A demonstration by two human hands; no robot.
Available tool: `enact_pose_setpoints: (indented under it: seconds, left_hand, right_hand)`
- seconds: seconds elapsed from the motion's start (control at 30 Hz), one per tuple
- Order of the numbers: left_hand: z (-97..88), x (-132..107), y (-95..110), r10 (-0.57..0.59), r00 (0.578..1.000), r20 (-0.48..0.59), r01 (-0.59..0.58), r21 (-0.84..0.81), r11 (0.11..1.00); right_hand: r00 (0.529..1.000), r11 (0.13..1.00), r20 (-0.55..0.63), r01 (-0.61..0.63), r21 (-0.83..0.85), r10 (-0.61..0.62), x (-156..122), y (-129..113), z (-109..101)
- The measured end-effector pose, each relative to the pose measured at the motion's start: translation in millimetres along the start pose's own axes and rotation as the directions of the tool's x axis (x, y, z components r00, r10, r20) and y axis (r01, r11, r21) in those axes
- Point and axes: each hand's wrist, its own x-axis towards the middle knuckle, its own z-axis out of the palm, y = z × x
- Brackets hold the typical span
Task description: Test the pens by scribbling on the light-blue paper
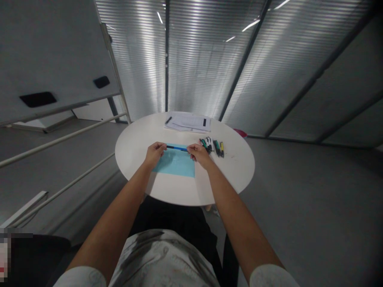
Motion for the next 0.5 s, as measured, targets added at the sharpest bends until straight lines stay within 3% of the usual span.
enact_pose_setpoints:
  seconds: [0.5]
  left_hand:
    - [-0.1,1.1,-2.5,0.016,1.0,0.01,-0.015,-0.028,0.999]
  right_hand:
    - [0.998,0.998,-0.007,-0.064,0.018,0.064,4.6,3.7,1.0]
